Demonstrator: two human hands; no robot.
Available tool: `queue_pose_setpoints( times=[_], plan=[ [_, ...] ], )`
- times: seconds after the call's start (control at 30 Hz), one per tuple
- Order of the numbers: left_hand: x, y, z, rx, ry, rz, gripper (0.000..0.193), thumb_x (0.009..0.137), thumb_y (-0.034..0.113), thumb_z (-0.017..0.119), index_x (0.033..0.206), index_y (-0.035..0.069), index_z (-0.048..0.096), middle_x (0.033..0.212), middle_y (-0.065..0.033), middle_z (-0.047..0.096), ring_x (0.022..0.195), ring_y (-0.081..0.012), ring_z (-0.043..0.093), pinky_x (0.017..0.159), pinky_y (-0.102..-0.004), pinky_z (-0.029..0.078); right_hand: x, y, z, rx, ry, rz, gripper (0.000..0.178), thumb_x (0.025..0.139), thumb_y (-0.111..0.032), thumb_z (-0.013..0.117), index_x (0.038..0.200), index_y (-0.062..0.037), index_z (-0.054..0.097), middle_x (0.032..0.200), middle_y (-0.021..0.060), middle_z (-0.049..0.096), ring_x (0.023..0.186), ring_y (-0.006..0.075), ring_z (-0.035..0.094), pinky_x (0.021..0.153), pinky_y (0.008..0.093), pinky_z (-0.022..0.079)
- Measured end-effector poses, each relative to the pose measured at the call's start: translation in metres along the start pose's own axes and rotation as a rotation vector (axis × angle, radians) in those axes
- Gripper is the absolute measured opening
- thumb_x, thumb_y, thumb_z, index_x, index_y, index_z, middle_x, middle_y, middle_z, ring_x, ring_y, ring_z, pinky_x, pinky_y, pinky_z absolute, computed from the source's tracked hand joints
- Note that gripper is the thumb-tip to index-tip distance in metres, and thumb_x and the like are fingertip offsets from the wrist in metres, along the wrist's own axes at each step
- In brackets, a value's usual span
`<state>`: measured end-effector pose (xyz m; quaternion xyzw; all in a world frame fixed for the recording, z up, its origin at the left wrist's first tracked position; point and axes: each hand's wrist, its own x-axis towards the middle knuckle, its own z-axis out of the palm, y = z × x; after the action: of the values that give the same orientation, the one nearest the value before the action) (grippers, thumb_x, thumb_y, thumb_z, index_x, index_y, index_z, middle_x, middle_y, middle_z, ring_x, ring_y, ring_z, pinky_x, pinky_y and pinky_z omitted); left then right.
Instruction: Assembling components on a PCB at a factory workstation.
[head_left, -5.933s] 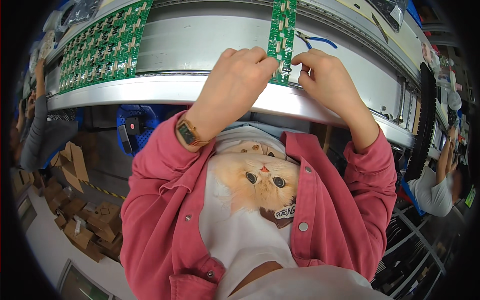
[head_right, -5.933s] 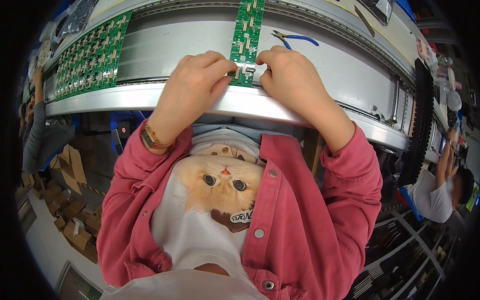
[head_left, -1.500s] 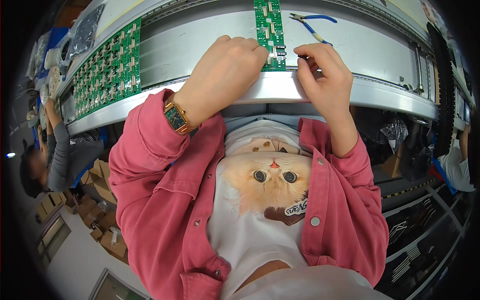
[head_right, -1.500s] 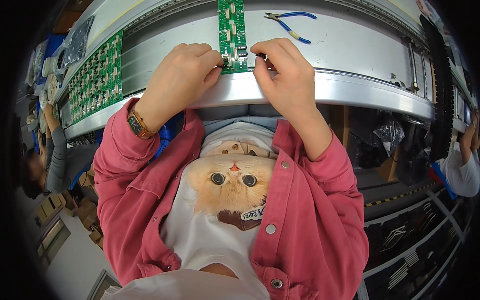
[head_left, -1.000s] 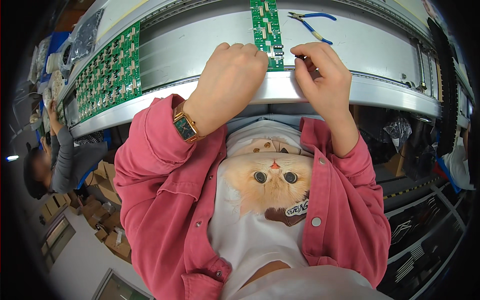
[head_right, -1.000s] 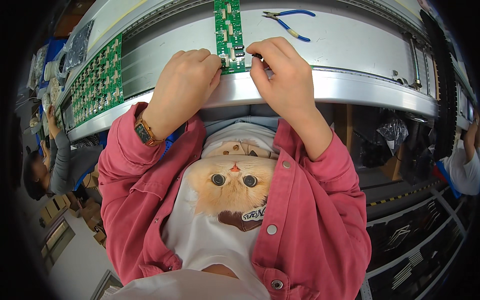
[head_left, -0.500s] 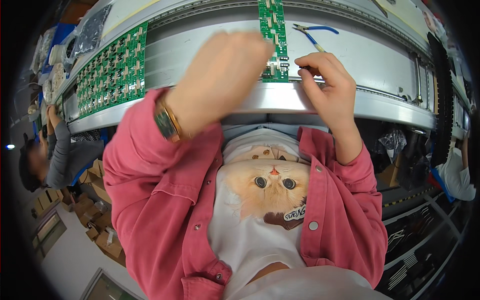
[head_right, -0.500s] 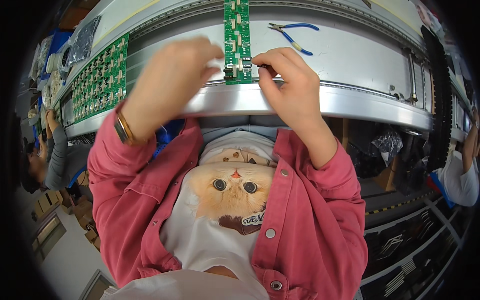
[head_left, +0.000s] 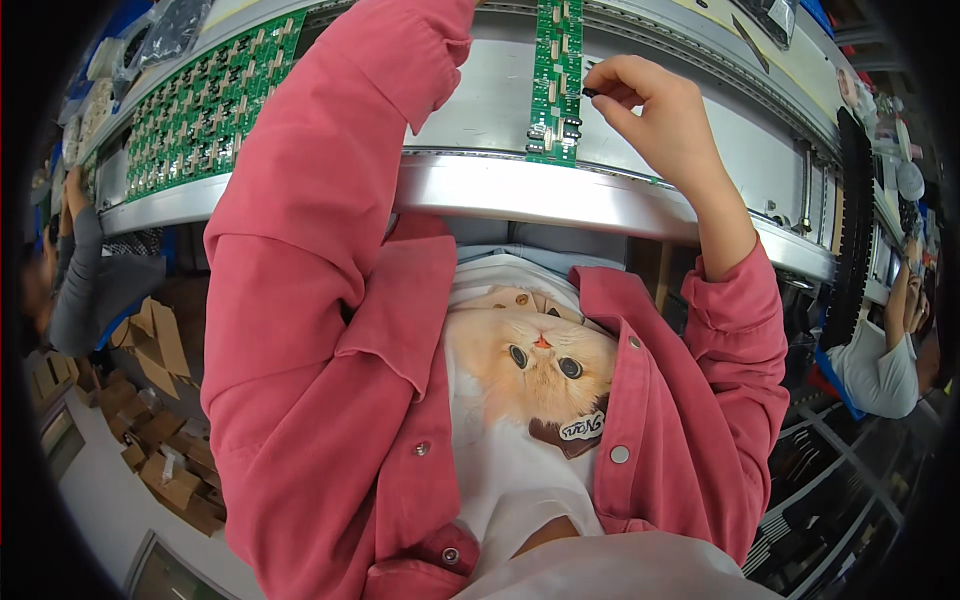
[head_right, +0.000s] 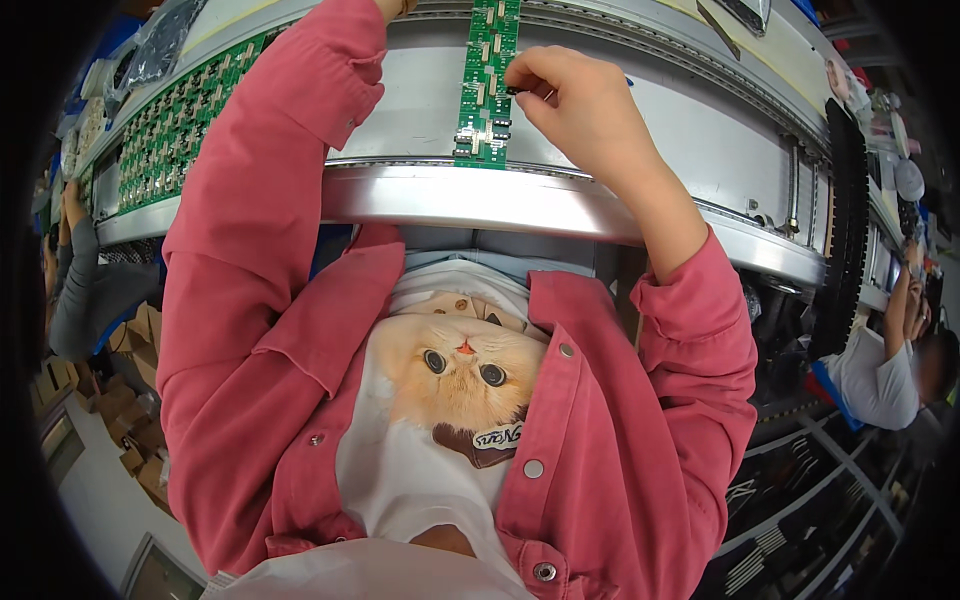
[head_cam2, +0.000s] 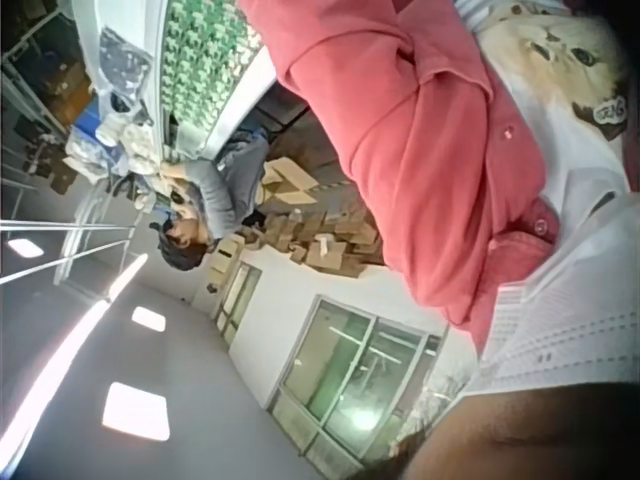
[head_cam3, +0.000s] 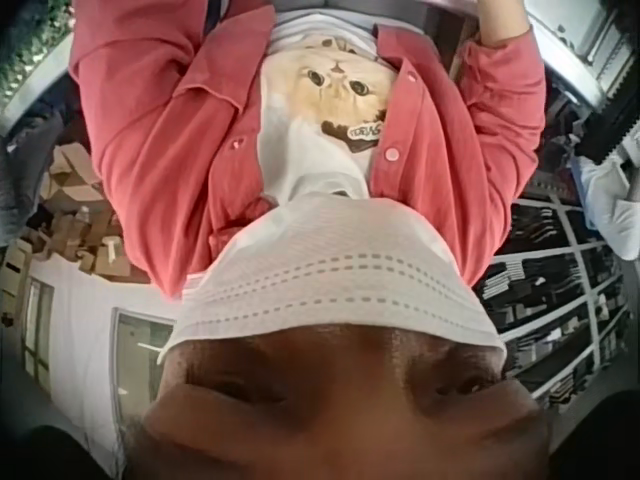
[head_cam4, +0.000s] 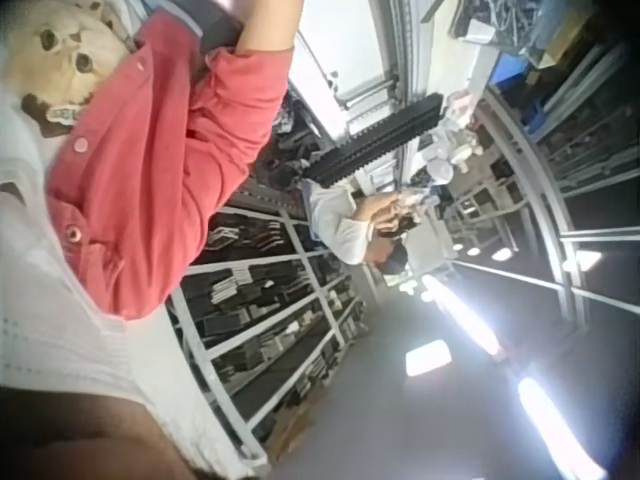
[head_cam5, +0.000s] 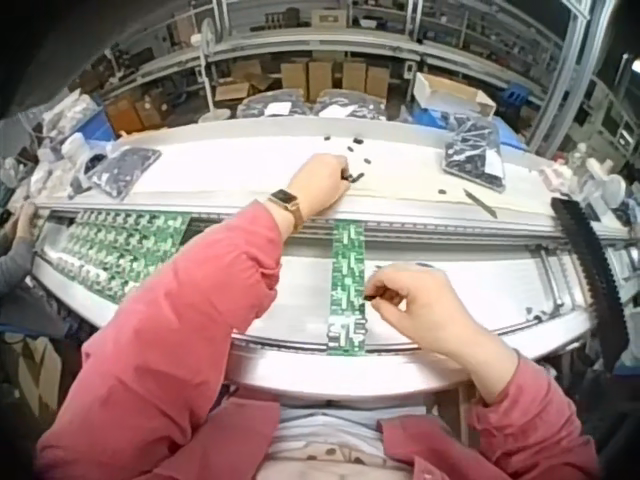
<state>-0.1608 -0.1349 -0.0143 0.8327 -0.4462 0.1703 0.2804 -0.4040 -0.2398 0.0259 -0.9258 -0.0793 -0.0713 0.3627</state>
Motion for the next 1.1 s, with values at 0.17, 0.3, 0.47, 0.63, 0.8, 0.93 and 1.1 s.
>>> queue_pose_setpoints(
  times=[0.17,0.3,0.47,0.63,0.8,0.93,1.1],
  plan=[
    [0.004,-0.009,0.011,-0.008,0.025,0.034,0.017,0.075,0.008,0.052,0.075,-0.002,0.065,0.076,-0.0199,0.065,0.069,-0.0382,0.059,0.069,-0.0411,0.048,0.004,0.008,0.007,-0.024,-0.004,-0.125,0.014,0.074,0.002,0.061,0.086,-0.0046,0.065,0.079,0.0023,0.063,0.059,0.0139,0.052,0.056,0.0247,0.042],
    [0.002,-0.009,0.016,0.025,0.088,0.052,0.017,0.075,0.007,0.051,0.075,-0.002,0.065,0.077,-0.0193,0.065,0.07,-0.0377,0.059,0.07,-0.0411,0.048,0.008,0.011,0.009,-0.086,0.008,-0.112,0.014,0.076,0.003,0.063,0.087,-0.0037,0.066,0.081,0.0021,0.065,0.064,0.0123,0.054,0.058,0.022,0.044],
    [-0.002,0.011,0.003,-0.065,0.1,0.031,0.017,0.075,0.006,0.05,0.075,-0.002,0.065,0.078,-0.0188,0.065,0.073,-0.0362,0.06,0.071,-0.0401,0.048,0.011,0.017,0.015,-0.082,0.013,-0.123,0.012,0.076,0.001,0.062,0.086,-0.0049,0.066,0.079,0.0025,0.063,0.06,0.0136,0.052,0.056,0.0239,0.042],
    [-0.007,0.021,-0.011,-0.153,0.082,0.036,0.016,0.074,0.005,0.051,0.075,-0.002,0.065,0.078,-0.0178,0.066,0.073,-0.0349,0.061,0.071,-0.0388,0.049,0.011,0.015,0.016,-0.112,-0.018,-0.097,0.013,0.077,0.002,0.063,0.087,-0.0045,0.066,0.082,0.0021,0.064,0.064,0.0122,0.054,0.059,0.0221,0.043],
    [-0.015,0.031,-0.023,-0.187,0.055,0.044,0.014,0.072,0.003,0.053,0.075,-0.002,0.066,0.077,-0.0166,0.066,0.072,-0.0337,0.062,0.07,-0.0374,0.049,0.011,0.013,0.017,-0.149,-0.033,-0.108,0.014,0.077,0.003,0.062,0.088,-0.0042,0.066,0.083,0.002,0.064,0.066,0.0117,0.055,0.06,0.0213,0.044],
    [-0.021,0.078,-0.072,-0.2,-0.117,-0.108,0.013,0.07,0.003,0.054,0.075,-0.002,0.066,0.075,-0.0157,0.066,0.069,-0.0328,0.062,0.068,-0.0365,0.05,0.011,0.015,0.016,-0.161,-0.029,-0.107,0.014,0.077,0.004,0.062,0.088,-0.0042,0.066,0.082,0.002,0.063,0.065,0.0119,0.054,0.059,0.0214,0.044],
    [-0.038,0.075,-0.08,-0.2,-0.161,-0.123,0.013,0.069,0.003,0.056,0.074,-0.002,0.066,0.073,-0.0145,0.066,0.067,-0.0316,0.062,0.066,-0.0356,0.05,0.012,0.012,0.016,-0.161,-0.029,-0.119,0.015,0.076,0.004,0.062,0.087,-0.0039,0.066,0.082,0.002,0.063,0.064,0.0123,0.054,0.059,0.0217,0.044]
  ],
)
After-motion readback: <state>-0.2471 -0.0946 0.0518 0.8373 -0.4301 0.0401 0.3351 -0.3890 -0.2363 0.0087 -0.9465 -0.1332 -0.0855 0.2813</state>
